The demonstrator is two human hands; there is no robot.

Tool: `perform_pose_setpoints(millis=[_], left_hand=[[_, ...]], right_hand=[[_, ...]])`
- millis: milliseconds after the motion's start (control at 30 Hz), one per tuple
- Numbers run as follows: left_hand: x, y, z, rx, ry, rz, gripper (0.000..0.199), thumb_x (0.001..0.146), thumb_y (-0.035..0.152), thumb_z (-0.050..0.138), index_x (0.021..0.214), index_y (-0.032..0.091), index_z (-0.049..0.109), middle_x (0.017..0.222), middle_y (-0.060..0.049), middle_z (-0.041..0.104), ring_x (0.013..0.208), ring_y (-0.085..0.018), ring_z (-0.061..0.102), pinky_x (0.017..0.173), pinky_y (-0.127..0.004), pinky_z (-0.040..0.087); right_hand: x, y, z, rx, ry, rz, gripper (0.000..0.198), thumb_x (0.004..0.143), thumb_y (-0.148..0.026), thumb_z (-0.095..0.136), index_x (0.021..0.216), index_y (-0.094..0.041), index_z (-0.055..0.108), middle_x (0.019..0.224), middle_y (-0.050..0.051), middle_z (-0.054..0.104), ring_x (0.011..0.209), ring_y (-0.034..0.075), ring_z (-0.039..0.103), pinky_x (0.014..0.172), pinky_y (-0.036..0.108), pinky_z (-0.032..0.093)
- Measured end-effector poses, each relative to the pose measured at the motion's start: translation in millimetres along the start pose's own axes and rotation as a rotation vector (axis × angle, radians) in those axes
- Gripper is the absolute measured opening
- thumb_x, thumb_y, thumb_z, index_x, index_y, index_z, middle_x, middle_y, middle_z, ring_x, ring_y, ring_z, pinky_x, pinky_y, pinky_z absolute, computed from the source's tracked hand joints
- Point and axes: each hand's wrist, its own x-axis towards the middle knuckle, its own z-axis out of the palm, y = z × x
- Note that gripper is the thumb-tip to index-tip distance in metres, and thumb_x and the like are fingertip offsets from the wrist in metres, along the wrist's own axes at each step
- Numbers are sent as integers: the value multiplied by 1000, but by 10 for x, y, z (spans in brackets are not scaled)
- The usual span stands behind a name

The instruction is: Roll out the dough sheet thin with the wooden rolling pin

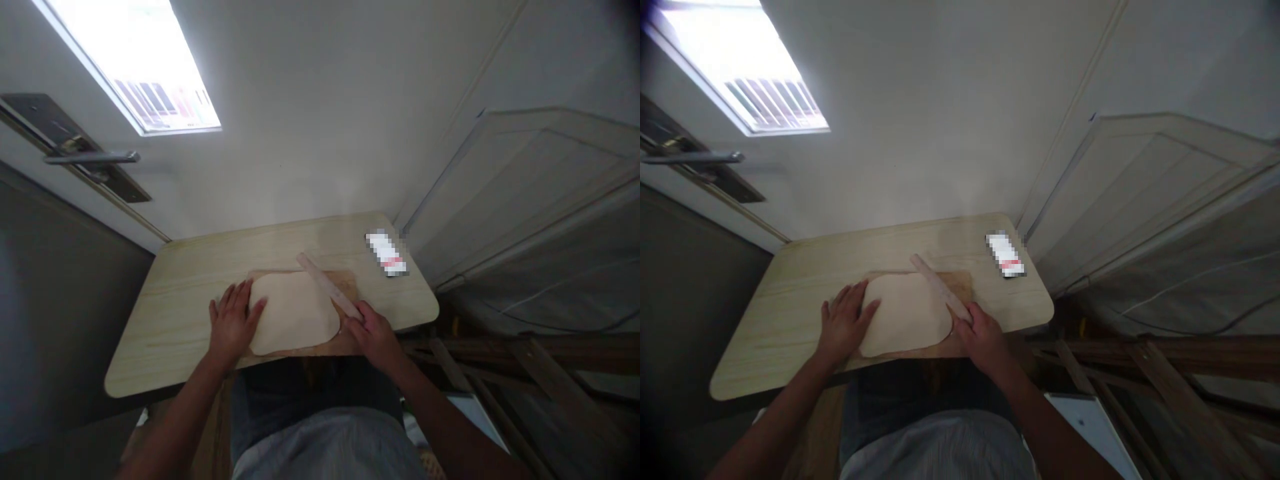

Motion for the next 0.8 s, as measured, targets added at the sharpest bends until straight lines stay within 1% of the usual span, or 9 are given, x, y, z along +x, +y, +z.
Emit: perform_pose_setpoints(millis=[100, 200, 333, 400, 467, 500, 600, 700, 800], left_hand=[[-61, 49, 4, 7, 32, -39, 72, 96, 63, 40, 153, 20, 36, 155, -14, 46, 147, -32, 35, 120, -65, 17], [-77, 108, 12, 15, 52, -67, 81, 89, 68, 49, 151, 17, 38, 154, -17, 46, 145, -34, 37, 120, -65, 18], [-95, 162, 4, -3, 62, -96, 83, 89, 69, 49, 152, 17, 36, 154, -18, 46, 144, -35, 40, 118, -66, 23], [-139, 191, -18, 4, 89, -84, 82, 91, 69, 47, 155, 19, 32, 157, -17, 42, 145, -36, 37, 117, -67, 24], [-211, 228, -40, 27, 125, -20, 75, 95, 64, 43, 157, 23, 29, 161, -14, 37, 148, -36, 32, 118, -68, 21], [-255, 249, -46, 37, 127, 38, 70, 98, 60, 41, 157, 25, 29, 162, -11, 36, 149, -35, 30, 119, -67, 18], [-384, 296, -30, 47, 77, 214, 58, 102, 52, 35, 155, 30, 34, 161, -5, 38, 151, -31, 27, 122, -62, 15], [-441, 290, 7, 49, 54, 272, 61, 102, 53, 37, 157, 30, 31, 162, -4, 37, 152, -31, 24, 123, -59, 15], [-404, 228, 17, 56, 32, 318, 64, 100, 56, 39, 158, 30, 29, 162, -3, 36, 153, -30, 24, 124, -58, 15]], right_hand=[[179, -48, -27, -112, -4, -34, 20, 90, -36, 51, 97, -22, 62, 78, 2, 66, 72, 20, 60, 64, 29, 37], [308, -48, -55, -124, -24, -34, 21, 89, -36, 51, 99, -22, 62, 78, 2, 67, 74, 21, 61, 65, 29, 38], [334, -37, -36, -103, -10, -32, 23, 88, -40, 51, 100, -23, 62, 80, 2, 67, 75, 22, 62, 68, 29, 41], [290, -41, -15, -94, 22, -12, 26, 88, -41, 51, 101, -22, 62, 80, 2, 67, 75, 22, 62, 68, 30, 42], [218, -51, 1, -98, 48, 5, 29, 88, -43, 51, 105, -22, 62, 82, 3, 68, 76, 22, 63, 68, 30, 42], [176, -57, 5, -104, 58, 5, 29, 89, -43, 51, 106, -21, 62, 84, 4, 69, 76, 23, 63, 69, 30, 42], [50, -72, 8, -114, 50, -41, 29, 90, -42, 50, 106, -20, 63, 88, 5, 69, 79, 23, 62, 71, 31, 43], [-43, -75, 5, -98, 11, -95, 29, 90, -40, 51, 107, -20, 64, 92, 5, 70, 84, 23, 63, 75, 31, 44], [-103, -68, 18, -74, -40, -62, 29, 90, -41, 52, 107, -21, 64, 90, 4, 70, 81, 22, 63, 73, 31, 44]])
